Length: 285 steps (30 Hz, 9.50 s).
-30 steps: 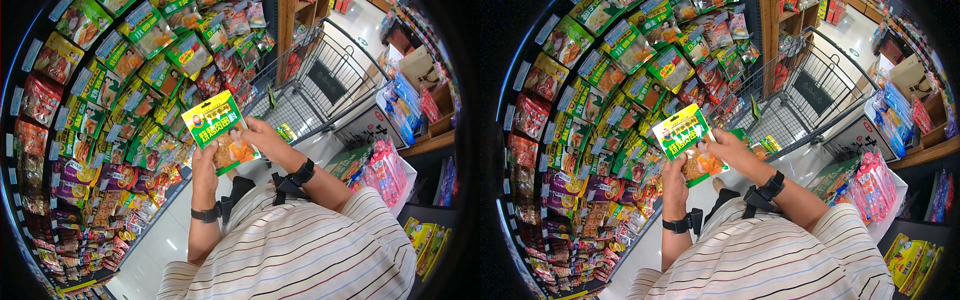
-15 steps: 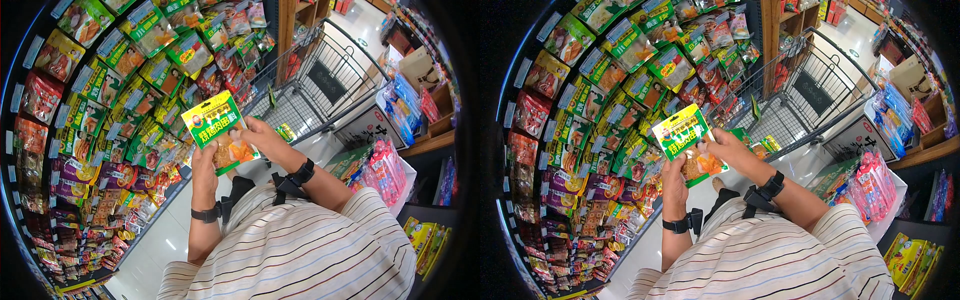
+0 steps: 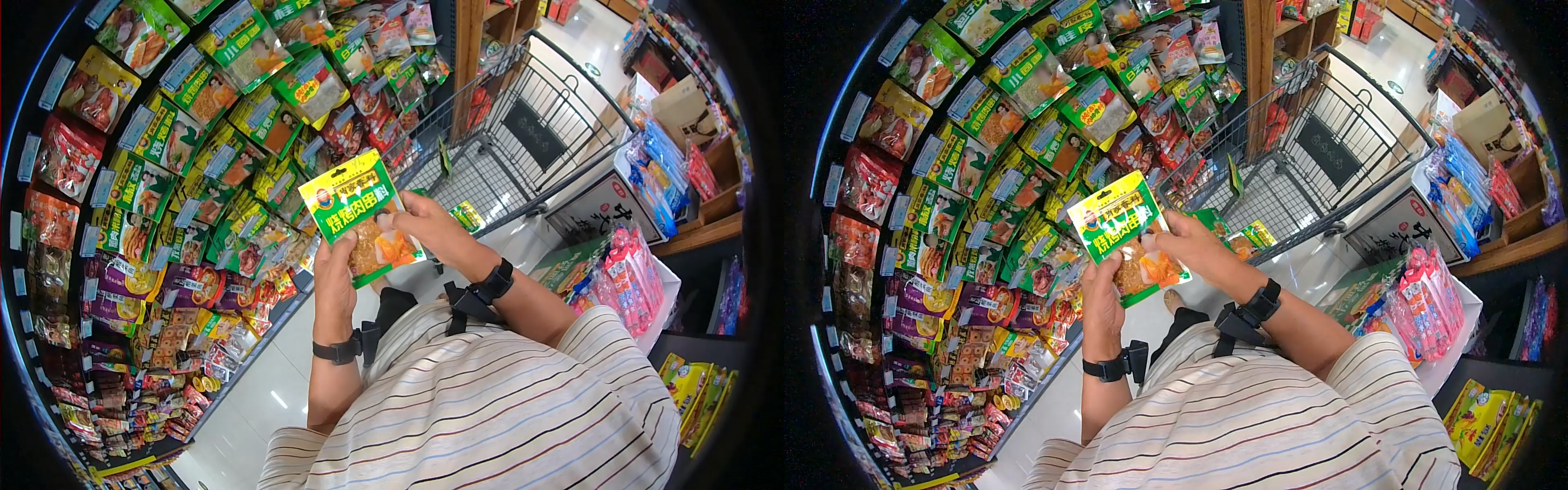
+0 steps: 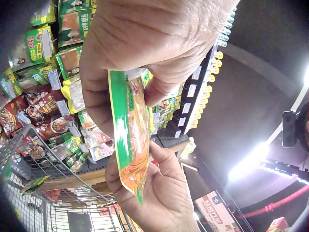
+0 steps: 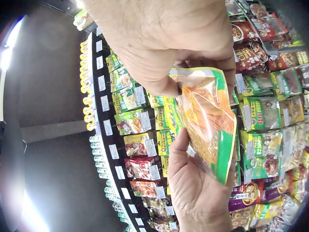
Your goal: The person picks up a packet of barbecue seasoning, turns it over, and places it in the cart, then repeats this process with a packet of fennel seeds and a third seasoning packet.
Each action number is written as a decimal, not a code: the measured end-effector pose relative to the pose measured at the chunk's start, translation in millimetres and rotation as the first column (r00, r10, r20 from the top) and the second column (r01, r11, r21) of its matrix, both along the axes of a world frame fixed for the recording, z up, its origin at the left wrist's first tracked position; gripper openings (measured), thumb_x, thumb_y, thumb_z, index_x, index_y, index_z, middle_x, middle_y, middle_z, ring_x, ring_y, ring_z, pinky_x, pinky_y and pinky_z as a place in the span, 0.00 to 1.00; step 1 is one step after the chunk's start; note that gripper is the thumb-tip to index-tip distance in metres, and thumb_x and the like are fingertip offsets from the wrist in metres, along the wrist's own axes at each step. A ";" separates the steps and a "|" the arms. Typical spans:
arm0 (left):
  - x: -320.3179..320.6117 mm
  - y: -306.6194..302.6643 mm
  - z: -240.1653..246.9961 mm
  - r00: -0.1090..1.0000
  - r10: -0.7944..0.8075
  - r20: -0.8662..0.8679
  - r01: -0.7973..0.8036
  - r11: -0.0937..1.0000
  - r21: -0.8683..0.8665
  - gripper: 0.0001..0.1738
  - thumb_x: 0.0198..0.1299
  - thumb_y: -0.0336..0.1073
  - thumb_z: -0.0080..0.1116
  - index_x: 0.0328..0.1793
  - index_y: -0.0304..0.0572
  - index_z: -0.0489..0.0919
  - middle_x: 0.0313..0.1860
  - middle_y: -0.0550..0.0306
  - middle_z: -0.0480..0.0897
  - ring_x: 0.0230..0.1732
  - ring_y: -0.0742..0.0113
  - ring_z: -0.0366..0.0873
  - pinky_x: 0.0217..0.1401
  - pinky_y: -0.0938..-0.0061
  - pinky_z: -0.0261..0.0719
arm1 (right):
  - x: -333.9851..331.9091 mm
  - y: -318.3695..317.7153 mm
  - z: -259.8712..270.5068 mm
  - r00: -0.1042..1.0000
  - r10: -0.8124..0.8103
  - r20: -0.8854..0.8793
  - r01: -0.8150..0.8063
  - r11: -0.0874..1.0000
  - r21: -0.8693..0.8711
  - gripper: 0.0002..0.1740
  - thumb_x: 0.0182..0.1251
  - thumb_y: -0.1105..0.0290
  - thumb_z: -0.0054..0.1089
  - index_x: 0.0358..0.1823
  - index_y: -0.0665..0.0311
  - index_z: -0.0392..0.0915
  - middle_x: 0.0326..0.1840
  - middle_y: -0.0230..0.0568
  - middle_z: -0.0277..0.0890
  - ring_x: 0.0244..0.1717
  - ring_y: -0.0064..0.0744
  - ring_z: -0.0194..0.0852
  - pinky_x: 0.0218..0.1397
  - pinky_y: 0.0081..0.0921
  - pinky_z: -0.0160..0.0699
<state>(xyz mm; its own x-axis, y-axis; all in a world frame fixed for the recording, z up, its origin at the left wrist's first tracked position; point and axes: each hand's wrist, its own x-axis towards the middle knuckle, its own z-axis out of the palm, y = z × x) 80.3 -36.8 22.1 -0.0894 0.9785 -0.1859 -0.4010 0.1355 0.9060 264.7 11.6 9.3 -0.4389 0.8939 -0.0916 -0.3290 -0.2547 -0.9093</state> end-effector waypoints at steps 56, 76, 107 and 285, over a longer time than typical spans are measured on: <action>-10.9 4.1 -12.1 0.999 0.037 0.034 -0.038 0.999 0.020 0.12 0.73 0.36 0.56 0.58 0.40 0.75 0.55 0.59 0.82 0.57 0.71 0.79 0.61 0.74 0.75 | 9.8 5.2 1.5 0.994 -0.089 -0.065 0.090 0.996 0.021 0.16 0.73 0.69 0.55 0.58 0.68 0.76 0.51 0.34 0.81 0.52 0.19 0.77 0.58 0.20 0.75; -4.9 -1.1 5.6 0.985 0.060 -0.161 -0.064 0.998 -0.018 0.10 0.72 0.41 0.59 0.48 0.44 0.79 0.36 0.71 0.77 0.36 0.84 0.67 0.39 0.84 0.64 | 9.1 10.9 7.6 0.992 -0.057 -0.114 0.048 0.996 -0.076 0.13 0.74 0.70 0.56 0.55 0.68 0.76 0.50 0.33 0.80 0.51 0.20 0.78 0.57 0.21 0.77; -56.2 72.9 29.3 0.996 0.090 0.007 -0.090 0.984 0.155 0.22 0.69 0.33 0.61 0.67 0.38 0.74 0.60 0.58 0.81 0.59 0.70 0.78 0.66 0.69 0.74 | -48.7 93.0 61.6 0.992 0.110 0.060 -0.118 0.984 0.132 0.09 0.75 0.66 0.56 0.47 0.63 0.77 0.36 0.22 0.74 0.35 0.10 0.66 0.35 0.15 0.62; 5.7 157.4 -98.6 0.766 -0.465 -0.444 0.154 0.803 -0.575 0.20 0.74 0.43 0.54 0.59 0.33 0.76 0.48 0.51 0.83 0.48 0.64 0.83 0.52 0.69 0.81 | 151.2 255.1 -311.9 0.429 -0.052 0.902 0.443 0.882 -0.160 0.31 0.61 0.48 0.64 0.50 0.71 0.76 0.50 0.60 0.82 0.53 0.58 0.81 0.58 0.44 0.77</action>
